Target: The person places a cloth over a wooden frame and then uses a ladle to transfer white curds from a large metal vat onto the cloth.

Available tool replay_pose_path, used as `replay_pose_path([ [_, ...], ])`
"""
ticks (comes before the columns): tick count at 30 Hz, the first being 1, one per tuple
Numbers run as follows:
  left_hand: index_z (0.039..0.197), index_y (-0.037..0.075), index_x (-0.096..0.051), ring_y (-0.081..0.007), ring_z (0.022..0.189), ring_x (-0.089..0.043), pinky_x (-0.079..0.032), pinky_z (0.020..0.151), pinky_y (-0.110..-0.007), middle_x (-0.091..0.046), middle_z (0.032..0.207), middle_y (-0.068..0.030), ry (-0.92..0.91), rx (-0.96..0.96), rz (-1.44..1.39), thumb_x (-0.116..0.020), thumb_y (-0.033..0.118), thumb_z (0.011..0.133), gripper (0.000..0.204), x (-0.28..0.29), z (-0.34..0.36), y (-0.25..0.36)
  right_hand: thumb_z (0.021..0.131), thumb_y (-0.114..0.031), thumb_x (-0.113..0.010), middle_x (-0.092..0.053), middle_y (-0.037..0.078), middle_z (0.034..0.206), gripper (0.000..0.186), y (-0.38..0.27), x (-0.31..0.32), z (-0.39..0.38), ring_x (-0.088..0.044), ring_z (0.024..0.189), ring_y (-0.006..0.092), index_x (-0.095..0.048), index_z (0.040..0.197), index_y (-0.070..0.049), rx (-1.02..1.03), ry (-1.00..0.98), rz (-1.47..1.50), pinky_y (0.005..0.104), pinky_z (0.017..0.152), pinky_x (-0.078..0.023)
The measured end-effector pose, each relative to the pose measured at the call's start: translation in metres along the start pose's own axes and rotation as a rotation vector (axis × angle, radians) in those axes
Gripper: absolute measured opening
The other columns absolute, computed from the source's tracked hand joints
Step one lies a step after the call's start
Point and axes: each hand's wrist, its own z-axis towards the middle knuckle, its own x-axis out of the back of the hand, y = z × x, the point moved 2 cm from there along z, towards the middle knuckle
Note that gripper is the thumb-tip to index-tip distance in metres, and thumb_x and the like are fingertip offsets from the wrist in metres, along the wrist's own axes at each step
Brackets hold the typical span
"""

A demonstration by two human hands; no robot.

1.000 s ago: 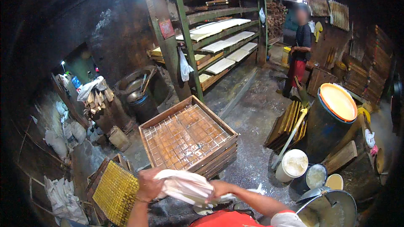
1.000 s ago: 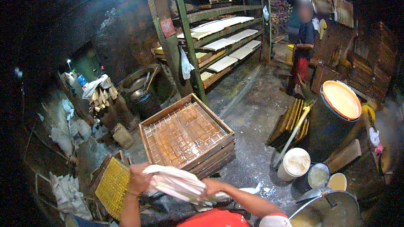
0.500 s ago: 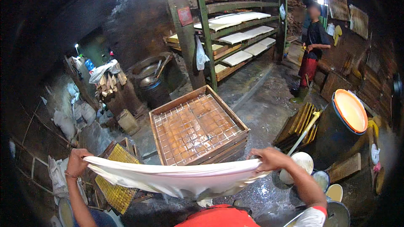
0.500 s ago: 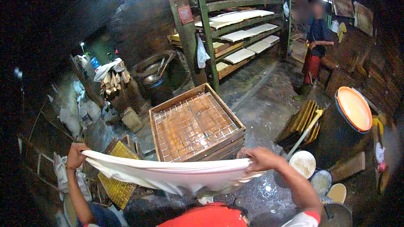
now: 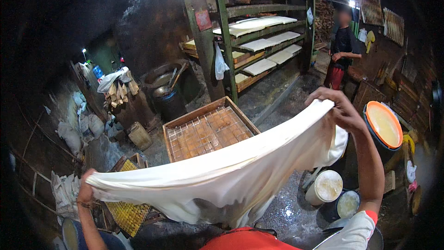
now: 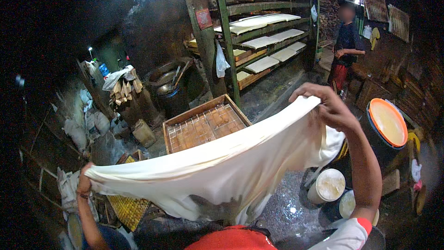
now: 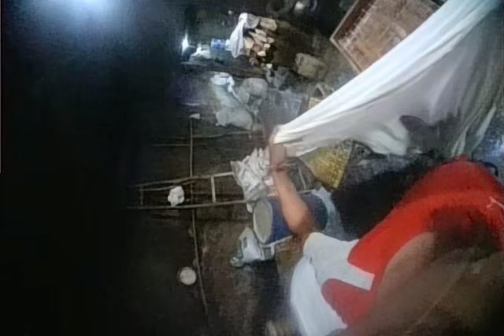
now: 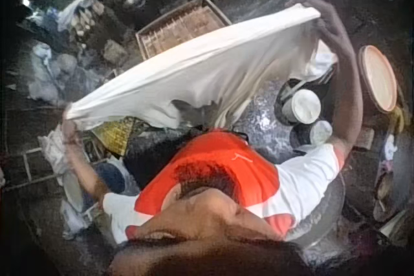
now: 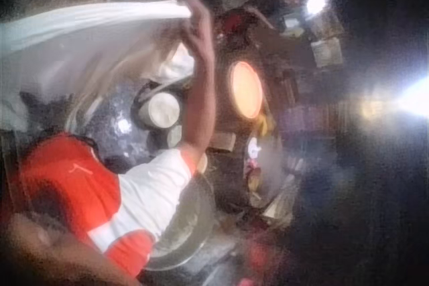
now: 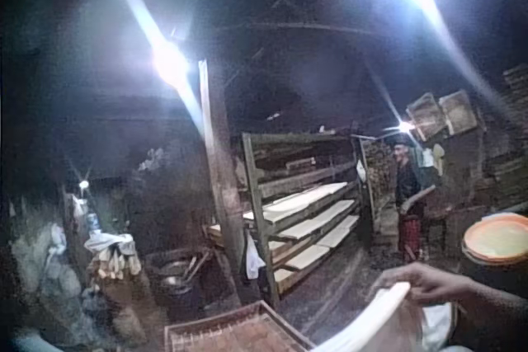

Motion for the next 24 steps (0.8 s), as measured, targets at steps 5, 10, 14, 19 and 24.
replay_pose_path([
  [5, 0.090, 0.001, -0.067, -0.0243, 0.082, -0.063, -0.047, 0.078, -0.031, -0.067, 0.089, -0.0121, -0.421, 0.046, 0.679, -0.070, 0.022, 0.076, 0.025, -0.023, 0.001, -0.004, 0.063, -0.024, -0.078, -0.069, 0.007, 0.094, 0.044, 0.063, -0.002, -0.022, -0.064, 0.082, 0.0173, -0.069, 0.104, -0.011, -0.247, -0.399, -0.344, 0.0317, 0.075, -0.050],
  [10, 0.071, 0.001, -0.066, -0.0319, 0.070, -0.062, -0.049, 0.068, -0.038, -0.063, 0.069, -0.0140, -0.195, -0.036, 0.899, -0.073, 0.011, 0.061, 0.015, -0.009, -0.007, -0.008, 0.055, -0.027, -0.083, -0.066, 0.007, 0.076, 0.040, 0.070, 0.007, -0.053, -0.065, 0.074, 0.0249, -0.072, 0.093, -0.021, -0.412, -0.558, -1.016, 0.0357, 0.066, -0.050],
  [14, 0.065, 0.000, -0.059, -0.0336, 0.070, -0.057, -0.045, 0.069, -0.039, -0.056, 0.068, -0.0149, 0.115, -0.372, 1.004, -0.056, 0.002, 0.063, 0.004, 0.011, -0.010, 0.017, 0.046, -0.007, -0.076, -0.065, 0.008, 0.076, 0.034, 0.072, 0.066, -0.064, -0.064, 0.073, 0.0255, -0.071, 0.079, -0.014, -0.304, -0.168, -1.030, 0.0350, 0.066, -0.050],
  [19, 0.084, 0.001, -0.056, -0.0248, 0.085, -0.055, -0.042, 0.081, -0.034, -0.056, 0.083, -0.0104, 0.312, -0.220, 0.856, -0.053, -0.005, 0.068, 0.017, 0.068, 0.008, 0.100, 0.054, -0.006, -0.067, -0.060, 0.007, 0.070, 0.021, 0.015, 0.125, -0.030, -0.058, 0.068, 0.0137, -0.062, 0.074, -0.001, -0.019, 0.108, -0.781, 0.0284, 0.063, -0.045],
  [24, 0.087, -0.002, -0.058, -0.0266, 0.088, -0.062, -0.044, 0.074, -0.036, -0.063, 0.090, -0.0150, 0.777, -0.590, 1.145, -0.046, 0.006, 0.084, 0.015, 0.173, 0.047, 0.194, 0.077, -0.015, -0.056, -0.062, 0.011, 0.088, 0.025, -0.017, 0.224, -0.003, -0.059, 0.085, 0.0189, -0.060, 0.096, 0.001, 0.017, 0.367, -1.093, 0.0299, 0.075, -0.044],
])
